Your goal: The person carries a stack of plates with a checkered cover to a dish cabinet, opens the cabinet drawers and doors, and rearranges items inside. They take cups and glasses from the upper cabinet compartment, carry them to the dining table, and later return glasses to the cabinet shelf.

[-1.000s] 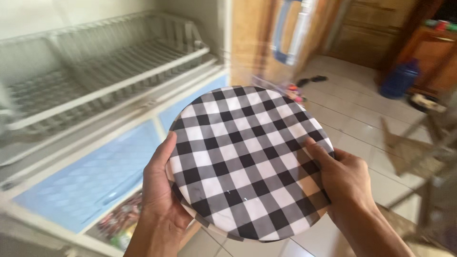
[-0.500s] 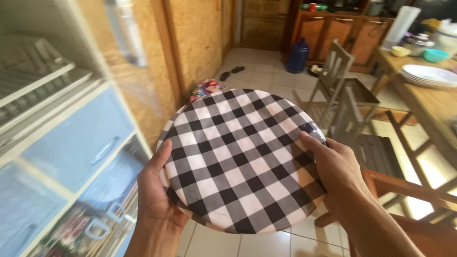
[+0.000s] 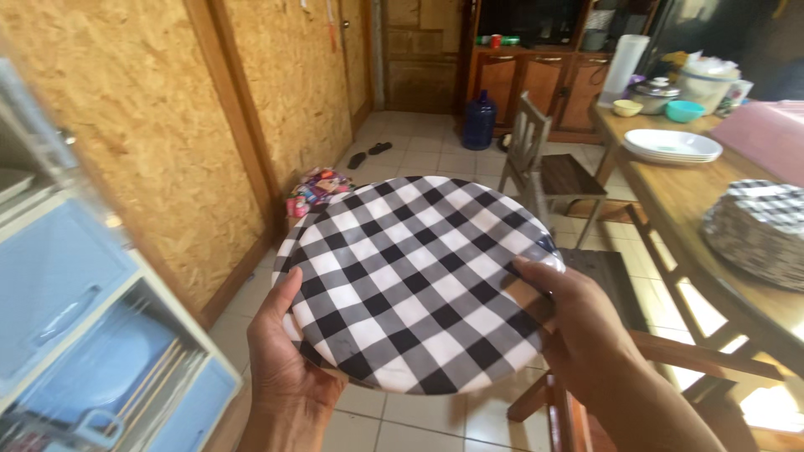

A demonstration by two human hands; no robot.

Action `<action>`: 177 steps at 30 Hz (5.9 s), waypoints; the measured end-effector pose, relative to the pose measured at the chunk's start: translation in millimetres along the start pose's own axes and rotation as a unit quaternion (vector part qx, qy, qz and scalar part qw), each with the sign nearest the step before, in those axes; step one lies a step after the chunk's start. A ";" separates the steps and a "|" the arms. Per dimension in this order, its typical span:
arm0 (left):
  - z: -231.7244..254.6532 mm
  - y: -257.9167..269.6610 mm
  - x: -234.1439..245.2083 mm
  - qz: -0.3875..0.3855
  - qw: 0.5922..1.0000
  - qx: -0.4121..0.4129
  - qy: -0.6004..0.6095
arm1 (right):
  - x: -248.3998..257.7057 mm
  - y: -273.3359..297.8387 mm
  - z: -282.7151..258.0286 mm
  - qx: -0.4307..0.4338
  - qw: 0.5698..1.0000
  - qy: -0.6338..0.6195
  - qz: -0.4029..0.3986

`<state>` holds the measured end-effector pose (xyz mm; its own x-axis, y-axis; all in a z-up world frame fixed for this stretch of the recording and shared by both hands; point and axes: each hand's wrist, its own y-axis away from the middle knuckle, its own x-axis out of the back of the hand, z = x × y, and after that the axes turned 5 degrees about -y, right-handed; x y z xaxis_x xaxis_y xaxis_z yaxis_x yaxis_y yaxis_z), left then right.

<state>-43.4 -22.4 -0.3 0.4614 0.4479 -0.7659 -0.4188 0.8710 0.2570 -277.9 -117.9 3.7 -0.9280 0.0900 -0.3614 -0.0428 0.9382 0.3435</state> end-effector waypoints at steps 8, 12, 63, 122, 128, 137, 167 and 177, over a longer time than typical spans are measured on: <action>-60.3 -10.6 -36.9 -0.040 0.999 -0.017 -0.002 | 54.8 -10.1 -8.7 -0.008 1.000 0.006 -0.016; -81.7 -13.3 -46.3 -0.067 0.998 -0.012 -0.017 | 68.5 5.1 -21.4 0.013 1.000 0.012 -0.012; -351.5 83.3 -188.8 -0.066 0.963 0.008 -0.261 | 386.3 -17.2 -142.2 0.134 0.985 0.083 0.069; -580.4 -37.1 -365.7 -0.293 0.904 0.186 -0.249 | 570.8 -361.8 -221.1 0.104 0.953 -0.189 0.215; -569.3 -28.1 -371.2 -0.296 0.904 0.164 -0.261 | 570.2 -384.5 -196.4 0.032 0.968 -0.180 0.173; -563.3 -23.9 -385.2 -0.325 0.900 0.151 -0.250 | 583.8 -375.4 -212.4 -0.007 0.994 -0.001 0.107; -387.5 5.2 -268.8 -0.074 0.968 -0.001 -0.241 | 413.3 -211.2 -140.8 0.064 0.985 0.146 -0.061; -244.0 91.1 -162.2 0.052 0.954 -0.122 -0.270 | 255.7 -109.8 -67.6 0.027 0.956 0.218 -0.194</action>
<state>-347.2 -65.0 3.5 0.7155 0.6247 -0.3127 -0.6225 0.7733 0.1204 -535.5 -220.5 -67.8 -0.9130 -0.4043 -0.0536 -0.4062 0.8898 0.2078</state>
